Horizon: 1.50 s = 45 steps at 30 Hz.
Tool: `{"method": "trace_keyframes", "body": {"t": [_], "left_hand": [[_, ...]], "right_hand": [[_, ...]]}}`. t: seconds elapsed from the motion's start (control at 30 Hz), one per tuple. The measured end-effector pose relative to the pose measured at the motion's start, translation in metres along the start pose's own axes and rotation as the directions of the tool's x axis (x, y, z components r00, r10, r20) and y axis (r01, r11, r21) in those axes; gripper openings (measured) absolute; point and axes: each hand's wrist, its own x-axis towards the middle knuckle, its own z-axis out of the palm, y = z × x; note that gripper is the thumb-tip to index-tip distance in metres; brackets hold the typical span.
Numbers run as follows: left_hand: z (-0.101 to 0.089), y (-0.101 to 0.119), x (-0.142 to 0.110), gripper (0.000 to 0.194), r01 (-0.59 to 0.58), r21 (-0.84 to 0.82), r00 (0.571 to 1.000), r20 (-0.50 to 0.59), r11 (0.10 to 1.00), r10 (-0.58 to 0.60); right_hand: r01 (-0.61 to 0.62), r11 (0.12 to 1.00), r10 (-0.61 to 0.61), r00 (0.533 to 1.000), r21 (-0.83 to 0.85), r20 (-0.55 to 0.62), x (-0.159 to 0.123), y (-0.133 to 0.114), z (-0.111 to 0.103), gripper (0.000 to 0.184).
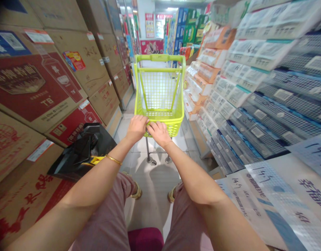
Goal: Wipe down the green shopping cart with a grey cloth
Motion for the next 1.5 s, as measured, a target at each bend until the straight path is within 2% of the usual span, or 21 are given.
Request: {"method": "trace_keyframes", "body": {"t": [0.13, 0.27, 0.47, 0.63, 0.73, 0.87, 1.0, 1.13, 1.27, 1.5], "left_hand": [[-0.004, 0.002, -0.001, 0.028, 0.012, -0.014, 1.000, 0.018, 1.000, -0.011], [-0.006, 0.003, 0.000, 0.028, 0.020, -0.011, 0.999, 0.034, 1.000, -0.020], [-0.005, 0.001, 0.001, 0.032, 0.018, -0.007, 0.999, 0.042, 1.000, -0.018], [-0.007, 0.000, 0.000, 0.034, 0.012, 0.025, 0.999, 0.050, 1.000, -0.013], [-0.010, 0.001, 0.000, 0.036, -0.010, 0.066, 0.998, 0.058, 0.998, 0.006], [-0.012, 0.000, 0.000, 0.036, 0.005, 0.102, 0.996, 0.087, 0.995, -0.014], [-0.012, 0.000, -0.001, 0.043, 0.018, 0.087, 0.998, 0.061, 0.996, -0.024], [-0.013, 0.001, 0.000, 0.048, 0.045, 0.074, 0.999, 0.027, 0.996, -0.047], [-0.012, 0.002, 0.001, 0.047, 0.049, 0.090, 0.998, 0.025, 0.995, -0.052], [-0.013, 0.003, 0.004, 0.036, 0.056, 0.124, 0.994, 0.087, 0.991, -0.067]], "right_hand": [[-0.094, 0.995, 0.094, 0.994, 0.015, -0.050, 0.007, 0.004, -0.010, 0.029], [-0.131, 0.991, 0.131, 0.987, 0.007, -0.093, 0.005, 0.002, -0.007, 0.028], [-0.009, 1.000, 0.009, 1.000, -0.014, -0.004, -0.010, -0.004, 0.011, 0.025], [0.119, 0.993, -0.117, 0.989, -0.009, 0.094, -0.025, -0.011, 0.027, 0.023], [0.130, 0.992, -0.129, 0.986, 0.001, 0.101, -0.023, -0.012, 0.027, 0.022], [0.047, 0.999, -0.048, 0.997, 0.011, 0.056, -0.007, -0.007, 0.011, 0.023], [-0.078, 0.997, 0.078, 0.997, 0.012, -0.026, 0.005, 0.000, -0.006, 0.028], [-0.121, 0.993, 0.121, 0.990, 0.015, -0.073, 0.005, 0.002, -0.009, 0.028], [-0.081, 0.997, 0.082, 0.995, 0.018, -0.051, -0.002, -0.002, -0.001, 0.027], [0.059, 0.998, -0.062, 0.994, 0.037, 0.088, -0.022, -0.012, 0.021, 0.019]]}}
